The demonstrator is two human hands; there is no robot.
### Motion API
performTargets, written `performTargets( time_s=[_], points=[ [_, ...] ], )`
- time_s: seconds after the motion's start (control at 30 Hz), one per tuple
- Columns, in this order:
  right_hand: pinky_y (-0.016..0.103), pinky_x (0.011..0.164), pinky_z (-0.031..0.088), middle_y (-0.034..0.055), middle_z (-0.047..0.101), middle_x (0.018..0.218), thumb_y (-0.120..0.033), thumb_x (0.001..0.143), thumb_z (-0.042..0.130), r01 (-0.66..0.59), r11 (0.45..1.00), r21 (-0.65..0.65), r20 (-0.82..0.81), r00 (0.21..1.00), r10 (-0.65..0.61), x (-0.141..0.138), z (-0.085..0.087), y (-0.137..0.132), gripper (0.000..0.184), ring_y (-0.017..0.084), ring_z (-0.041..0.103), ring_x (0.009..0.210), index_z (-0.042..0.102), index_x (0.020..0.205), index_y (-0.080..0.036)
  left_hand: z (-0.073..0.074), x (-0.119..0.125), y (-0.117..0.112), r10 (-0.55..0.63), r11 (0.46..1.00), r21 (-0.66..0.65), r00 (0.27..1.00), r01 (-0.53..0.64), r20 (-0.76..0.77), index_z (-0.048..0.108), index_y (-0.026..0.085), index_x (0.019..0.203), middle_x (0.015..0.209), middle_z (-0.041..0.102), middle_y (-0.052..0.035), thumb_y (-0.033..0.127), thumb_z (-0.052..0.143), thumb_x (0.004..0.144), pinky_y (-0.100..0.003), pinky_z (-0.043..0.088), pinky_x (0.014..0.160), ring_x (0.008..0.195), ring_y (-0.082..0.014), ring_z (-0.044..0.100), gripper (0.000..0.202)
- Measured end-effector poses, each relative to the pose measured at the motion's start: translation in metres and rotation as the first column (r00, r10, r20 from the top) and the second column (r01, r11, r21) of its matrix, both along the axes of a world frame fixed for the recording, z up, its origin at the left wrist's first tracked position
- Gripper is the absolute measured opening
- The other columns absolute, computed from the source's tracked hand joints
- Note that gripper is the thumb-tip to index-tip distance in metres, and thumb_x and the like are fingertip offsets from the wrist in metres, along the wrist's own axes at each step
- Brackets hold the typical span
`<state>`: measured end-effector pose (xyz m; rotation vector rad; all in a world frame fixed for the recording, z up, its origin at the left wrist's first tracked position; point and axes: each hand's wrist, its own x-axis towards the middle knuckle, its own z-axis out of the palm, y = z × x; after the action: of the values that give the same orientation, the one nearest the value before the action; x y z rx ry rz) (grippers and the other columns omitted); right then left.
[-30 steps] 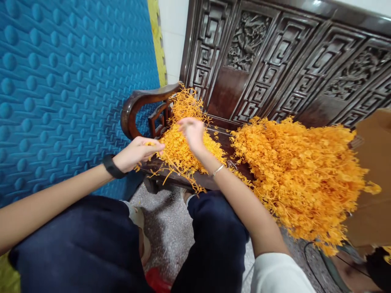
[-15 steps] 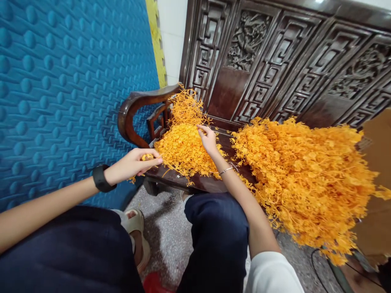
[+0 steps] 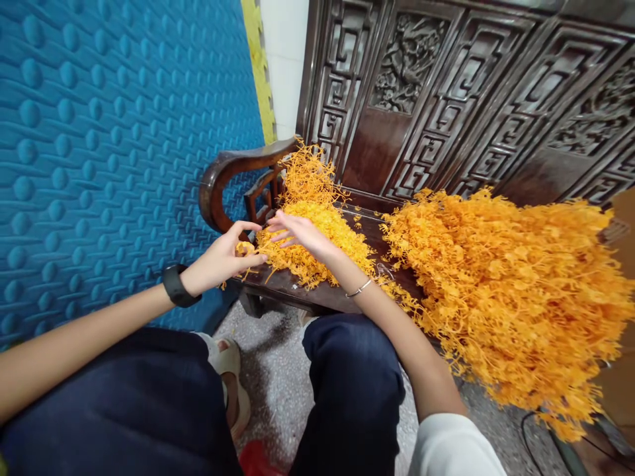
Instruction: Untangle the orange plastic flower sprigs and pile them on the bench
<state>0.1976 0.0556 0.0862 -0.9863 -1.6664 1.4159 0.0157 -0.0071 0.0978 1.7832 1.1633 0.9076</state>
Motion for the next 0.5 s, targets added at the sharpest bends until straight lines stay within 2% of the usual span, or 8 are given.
performTargets(
  time_s=[0.1, 0.2, 0.27, 0.37, 0.5],
  points=[
    [0.024, 0.058, 0.053, 0.0039, 0.066, 0.079, -0.048, 0.082, 0.057, -0.255, 0.964, -0.075, -0.009, 0.967, 0.255, -0.029, 0.007, -0.022, 0.032, 0.013, 0.063, 0.067, 0.063, 0.09, -0.017, 0.0, -0.004, -0.003, -0.005, 0.998, 0.057, 1.0, 0.004, 0.008, 0.04, 0.017, 0.107, 0.074, 0.053, 0.0049, 0.025, 0.067, 0.066, -0.021, 0.04, 0.053, 0.055, -0.0076, 0.049, 0.05],
    [0.022, 0.052, 0.05, -0.0013, 0.061, 0.064, -0.039, 0.077, 0.065, -0.37, 0.928, -0.047, -0.012, 0.929, 0.37, -0.04, 0.009, -0.033, 0.024, 0.01, 0.059, 0.055, 0.06, 0.084, -0.016, 0.001, -0.01, -0.006, -0.047, 0.997, 0.06, 0.998, 0.049, -0.039, 0.039, 0.017, 0.107, 0.083, 0.061, -0.0002, 0.024, 0.065, 0.067, -0.024, 0.045, 0.059, 0.066, -0.0125, 0.059, 0.048],
    [0.021, 0.05, 0.049, -0.002, 0.061, 0.066, -0.033, 0.073, 0.07, -0.365, 0.931, -0.017, -0.014, 0.931, 0.365, -0.039, 0.011, -0.034, 0.024, 0.009, 0.057, 0.053, 0.061, 0.088, -0.015, 0.001, -0.013, -0.009, -0.084, 0.996, 0.017, 0.996, 0.084, -0.039, 0.039, 0.018, 0.108, 0.082, 0.064, -0.001, 0.026, 0.064, 0.07, -0.024, 0.046, 0.057, 0.068, -0.0147, 0.062, 0.046],
    [0.022, 0.051, 0.048, -0.0003, 0.065, 0.074, -0.025, 0.067, 0.074, -0.273, 0.962, 0.019, -0.022, 0.962, 0.273, -0.03, 0.014, -0.033, 0.032, 0.009, 0.057, 0.056, 0.064, 0.096, -0.015, 0.001, -0.012, -0.011, -0.095, 0.995, 0.011, 0.995, 0.095, 0.041, 0.039, 0.02, 0.111, 0.083, 0.064, -0.0012, 0.033, 0.068, 0.069, -0.025, 0.048, 0.059, 0.072, -0.0162, 0.064, 0.053],
    [0.025, 0.056, 0.051, 0.0011, 0.067, 0.068, -0.026, 0.063, 0.077, -0.167, 0.986, -0.019, -0.018, 0.986, 0.167, -0.021, 0.018, -0.035, 0.029, 0.011, 0.061, 0.057, 0.067, 0.087, -0.013, 0.0, -0.01, -0.009, -0.063, 0.997, 0.042, 0.984, 0.057, 0.166, 0.026, 0.022, 0.124, 0.084, 0.06, 0.001, 0.033, 0.072, 0.066, -0.029, 0.051, 0.068, 0.073, -0.014, 0.063, 0.075]
  ],
)
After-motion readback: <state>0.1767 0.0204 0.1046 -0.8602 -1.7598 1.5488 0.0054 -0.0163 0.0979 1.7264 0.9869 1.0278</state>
